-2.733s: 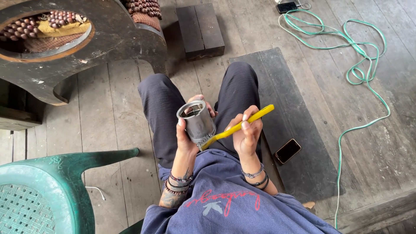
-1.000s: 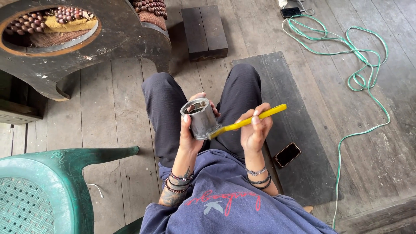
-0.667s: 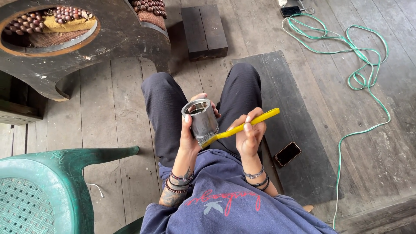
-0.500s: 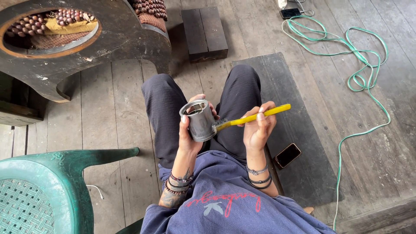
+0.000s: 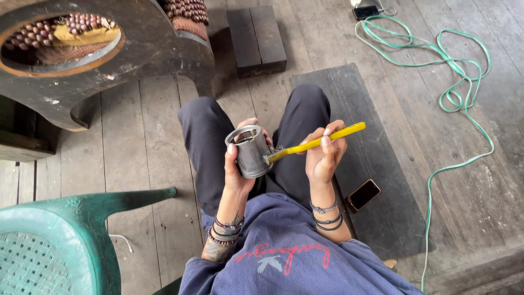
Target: The person sits cross-legged on a chair and uses a yellow-handled paintbrush to apply dark paint to a cylindrical metal object held in their left hand. They rotate the object to paint different sides and the interior.
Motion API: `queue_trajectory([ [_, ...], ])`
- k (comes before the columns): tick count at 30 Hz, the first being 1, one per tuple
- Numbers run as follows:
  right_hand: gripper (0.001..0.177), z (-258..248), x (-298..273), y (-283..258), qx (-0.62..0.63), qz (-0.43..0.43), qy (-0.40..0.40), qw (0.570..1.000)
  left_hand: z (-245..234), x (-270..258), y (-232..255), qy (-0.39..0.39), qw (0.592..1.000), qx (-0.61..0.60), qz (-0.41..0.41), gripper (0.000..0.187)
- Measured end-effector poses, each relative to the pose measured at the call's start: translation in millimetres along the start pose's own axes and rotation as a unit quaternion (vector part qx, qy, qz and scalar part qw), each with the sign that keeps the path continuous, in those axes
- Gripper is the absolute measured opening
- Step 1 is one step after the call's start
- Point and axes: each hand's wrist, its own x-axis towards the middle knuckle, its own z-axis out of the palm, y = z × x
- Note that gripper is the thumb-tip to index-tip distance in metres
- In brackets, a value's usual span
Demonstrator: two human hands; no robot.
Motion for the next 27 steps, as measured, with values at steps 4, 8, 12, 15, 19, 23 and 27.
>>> queue_trajectory([
  [4, 0.020, 21.5, 25.7, 7.0, 0.008, 0.001, -0.018, 1.000, -5.7, 29.4, 7.1, 0.031, 0.999, -0.003, -0.027, 0.085],
  [8, 0.024, 43.0, 63.7, 13.2, 0.005, -0.023, -0.041, 0.999, -5.0, 71.3, 21.9, 0.049, 0.998, 0.025, -0.039, 0.081],
  [12, 0.020, 67.7, 121.2, 14.2, -0.032, -0.064, -0.035, 0.997, -12.0, 129.1, 30.6, 0.044, 0.999, 0.019, -0.020, 0.077],
  [15, 0.021, 70.0, 154.0, 39.0, -0.003, -0.056, -0.042, 0.998, -24.6, 170.9, 30.8, 0.066, 0.996, -0.043, -0.050, 0.077],
  [19, 0.019, 73.7, 185.4, 77.1, -0.010, -0.045, -0.052, 0.998, -53.0, 219.1, 22.7, 0.084, 0.986, -0.108, -0.091, 0.084],
  [23, 0.015, 60.9, 190.1, 132.1, -0.002, 0.018, -0.019, 1.000, -88.1, 229.7, 8.9, 0.169, 0.944, -0.226, -0.173, 0.097],
  [27, 0.016, 16.5, 199.4, 169.5, 0.006, 0.079, 0.015, 0.997, -116.2, 232.4, -17.4, 0.251, 0.932, -0.188, -0.180, 0.091],
])
